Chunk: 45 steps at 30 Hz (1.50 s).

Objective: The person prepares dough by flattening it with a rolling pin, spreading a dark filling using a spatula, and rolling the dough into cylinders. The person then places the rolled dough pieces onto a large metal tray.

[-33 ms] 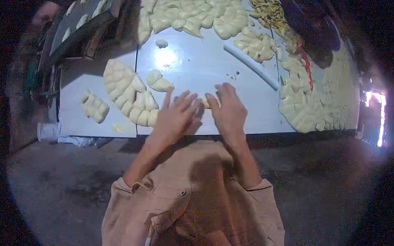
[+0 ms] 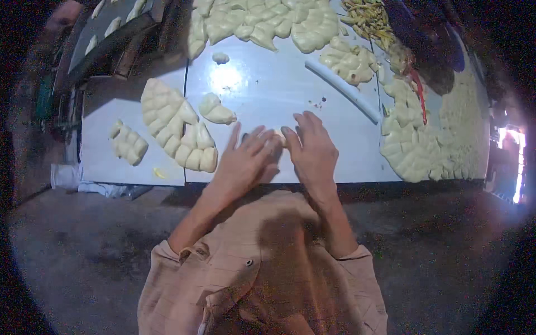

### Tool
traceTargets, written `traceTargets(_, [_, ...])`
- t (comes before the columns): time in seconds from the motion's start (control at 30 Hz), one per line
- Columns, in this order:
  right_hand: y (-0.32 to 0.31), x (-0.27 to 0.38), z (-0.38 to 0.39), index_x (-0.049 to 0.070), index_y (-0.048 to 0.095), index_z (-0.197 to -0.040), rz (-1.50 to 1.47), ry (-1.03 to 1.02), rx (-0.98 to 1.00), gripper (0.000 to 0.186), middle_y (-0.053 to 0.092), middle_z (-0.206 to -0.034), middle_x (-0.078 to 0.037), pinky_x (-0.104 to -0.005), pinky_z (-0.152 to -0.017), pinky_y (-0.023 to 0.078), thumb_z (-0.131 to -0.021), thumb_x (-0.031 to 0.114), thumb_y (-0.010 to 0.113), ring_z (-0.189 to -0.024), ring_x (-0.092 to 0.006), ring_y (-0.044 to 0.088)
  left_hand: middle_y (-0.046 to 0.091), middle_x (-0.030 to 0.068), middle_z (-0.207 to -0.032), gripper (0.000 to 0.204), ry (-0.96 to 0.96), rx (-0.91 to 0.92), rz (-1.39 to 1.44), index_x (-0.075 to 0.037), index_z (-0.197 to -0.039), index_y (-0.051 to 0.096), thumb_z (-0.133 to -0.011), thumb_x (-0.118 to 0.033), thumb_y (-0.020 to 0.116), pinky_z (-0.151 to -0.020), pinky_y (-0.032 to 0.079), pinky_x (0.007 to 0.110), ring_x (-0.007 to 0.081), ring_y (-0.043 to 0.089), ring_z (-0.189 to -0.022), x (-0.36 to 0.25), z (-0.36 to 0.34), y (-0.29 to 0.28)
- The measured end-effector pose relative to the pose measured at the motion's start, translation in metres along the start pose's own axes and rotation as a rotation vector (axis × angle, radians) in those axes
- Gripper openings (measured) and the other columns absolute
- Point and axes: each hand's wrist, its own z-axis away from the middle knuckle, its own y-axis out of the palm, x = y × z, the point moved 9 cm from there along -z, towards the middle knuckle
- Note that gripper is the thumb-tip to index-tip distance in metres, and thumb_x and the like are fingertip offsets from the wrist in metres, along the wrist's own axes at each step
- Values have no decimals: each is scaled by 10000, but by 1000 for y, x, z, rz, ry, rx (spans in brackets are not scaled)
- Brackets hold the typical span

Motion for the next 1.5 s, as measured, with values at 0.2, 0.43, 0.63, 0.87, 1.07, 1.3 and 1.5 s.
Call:
traceTargets(0.2, [46, -28, 37, 91, 345, -1556, 143, -382, 406, 817, 328, -1612, -173, -617, -1222, 76, -973, 660, 406, -1511, -336, 270, 357, 129, -1600, 807, -95, 39, -112, -53, -1503, 400, -877, -504, 635, -1176, 192, 676, 297, 329, -1487, -15, -6, 34])
traceTargets(0.43, [12, -100, 3, -29, 264, -1559, 166, -29, 156, 848, 308, -1604, -243, -646, -1194, 87, -990, 550, 512, -1507, -397, 251, 326, 128, -1622, 808, -141, 82, -174, -111, -1550, 369, -947, -633, 503, -1192, 142, 659, 298, 279, -1510, -10, 6, 40])
traceTargets(0.63, [28, -87, -17, -2, 257, -1568, 241, -256, 227, 935, 309, -1611, -214, -639, -1208, 71, -943, 652, 492, -1513, -349, 259, 328, 112, -1626, 778, -142, 62, -184, -125, -1539, 399, -958, -635, 487, -1191, 134, 665, 288, 292, -1507, -11, 4, 44])
traceTargets(0.87, [5, -95, -20, 75, 248, -1587, -338, -286, 459, 859, 470, -1508, -206, -588, -1192, 221, -992, 684, 355, -1388, -359, 463, 327, 196, -1606, 818, -154, 124, -194, -73, -1525, 387, -944, -629, 534, -1183, 134, 671, 359, 293, -1496, -10, -2, 45])
traceTargets(1.07, [-116, -225, -109, 118, 133, -1621, -919, 212, -166, 827, 549, -1422, -152, -465, -1072, 416, -1026, 681, 248, -1219, -275, 581, 439, 259, -1499, 762, -153, -122, -134, -76, -1419, 539, -868, -580, 689, -1158, 251, 641, 413, 392, -1419, -11, 7, 30])
traceTargets(1.3, [-246, -289, -229, 112, 203, -1612, 350, 77, -634, 840, 336, -1598, -191, -603, -1200, 175, -1008, 675, 358, -1472, -367, 329, 395, 287, -1518, 838, -135, -103, -137, -53, -1450, 495, -828, -557, 744, -1167, 246, 644, 437, 371, -1429, -11, 12, 35])
traceTargets(1.5, [-203, -292, -228, 121, 241, -1604, 848, 44, -366, 854, 504, -1462, -233, -656, -1190, 134, -981, 686, 389, -1416, -375, 418, 454, 230, -1495, 797, -164, -136, -156, -51, -1412, 538, -832, -555, 749, -1147, 299, 624, 392, 423, -1408, -10, 6, 29])
